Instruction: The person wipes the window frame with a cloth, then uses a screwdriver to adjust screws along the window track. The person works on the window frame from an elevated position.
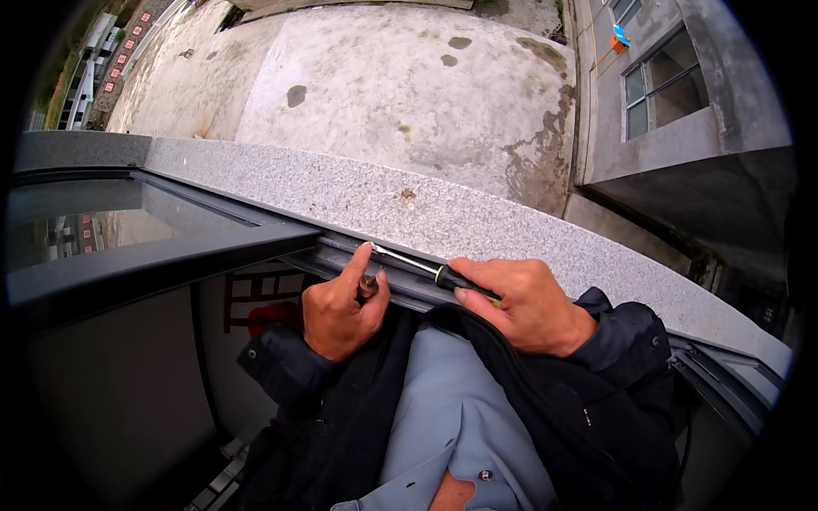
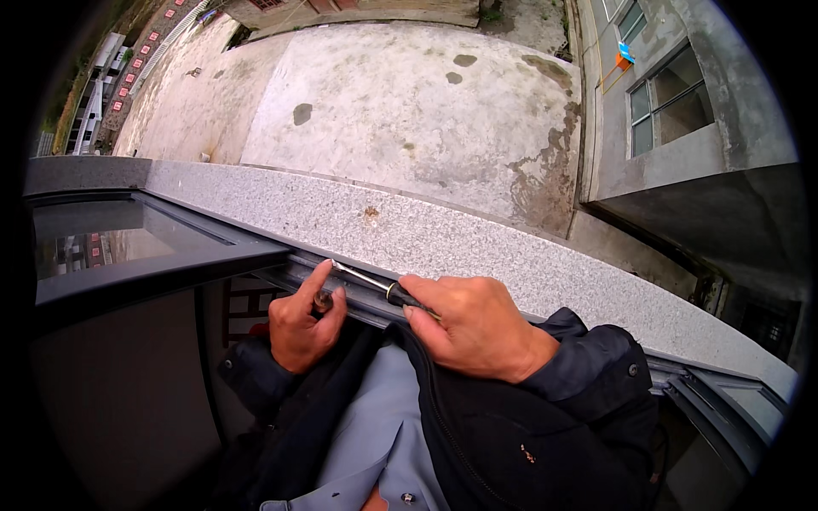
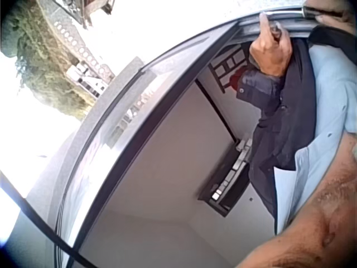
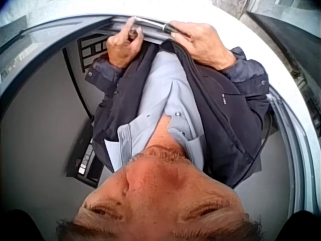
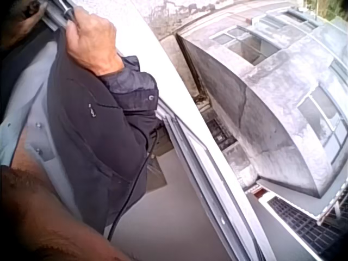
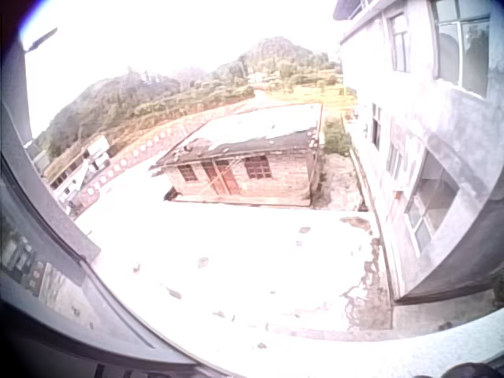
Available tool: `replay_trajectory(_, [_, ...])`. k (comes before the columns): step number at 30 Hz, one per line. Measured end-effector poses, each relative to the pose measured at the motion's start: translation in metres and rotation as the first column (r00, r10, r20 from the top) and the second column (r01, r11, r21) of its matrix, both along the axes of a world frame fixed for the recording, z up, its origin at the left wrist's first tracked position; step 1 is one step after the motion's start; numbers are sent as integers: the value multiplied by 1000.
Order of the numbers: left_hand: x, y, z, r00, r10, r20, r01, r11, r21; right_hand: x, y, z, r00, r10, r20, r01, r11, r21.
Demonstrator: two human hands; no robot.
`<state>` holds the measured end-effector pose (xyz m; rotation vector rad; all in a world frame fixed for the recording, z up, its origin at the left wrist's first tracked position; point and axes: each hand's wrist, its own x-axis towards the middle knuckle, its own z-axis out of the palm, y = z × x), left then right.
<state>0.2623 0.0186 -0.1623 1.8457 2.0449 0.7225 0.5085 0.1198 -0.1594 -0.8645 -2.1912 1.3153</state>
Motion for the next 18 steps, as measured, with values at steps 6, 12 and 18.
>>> replay_trajectory(6, [0, 29, 5, 1000, -19, 14, 18, 999, 43, -1, 8, 5, 979, -149, -138, 133, 984, -120])
replay_trajectory(12, [-3, 44, 17, 999, 21, 43, -23, 999, 49, 9, 23, 11, 955, -292, 47, 296, 941, -164])
replay_trajectory(18, [-20, 15, 12, 997, 65, 40, -65, 998, -4, 19, 19, 16, 994, -99, -44, 95, 992, -81])
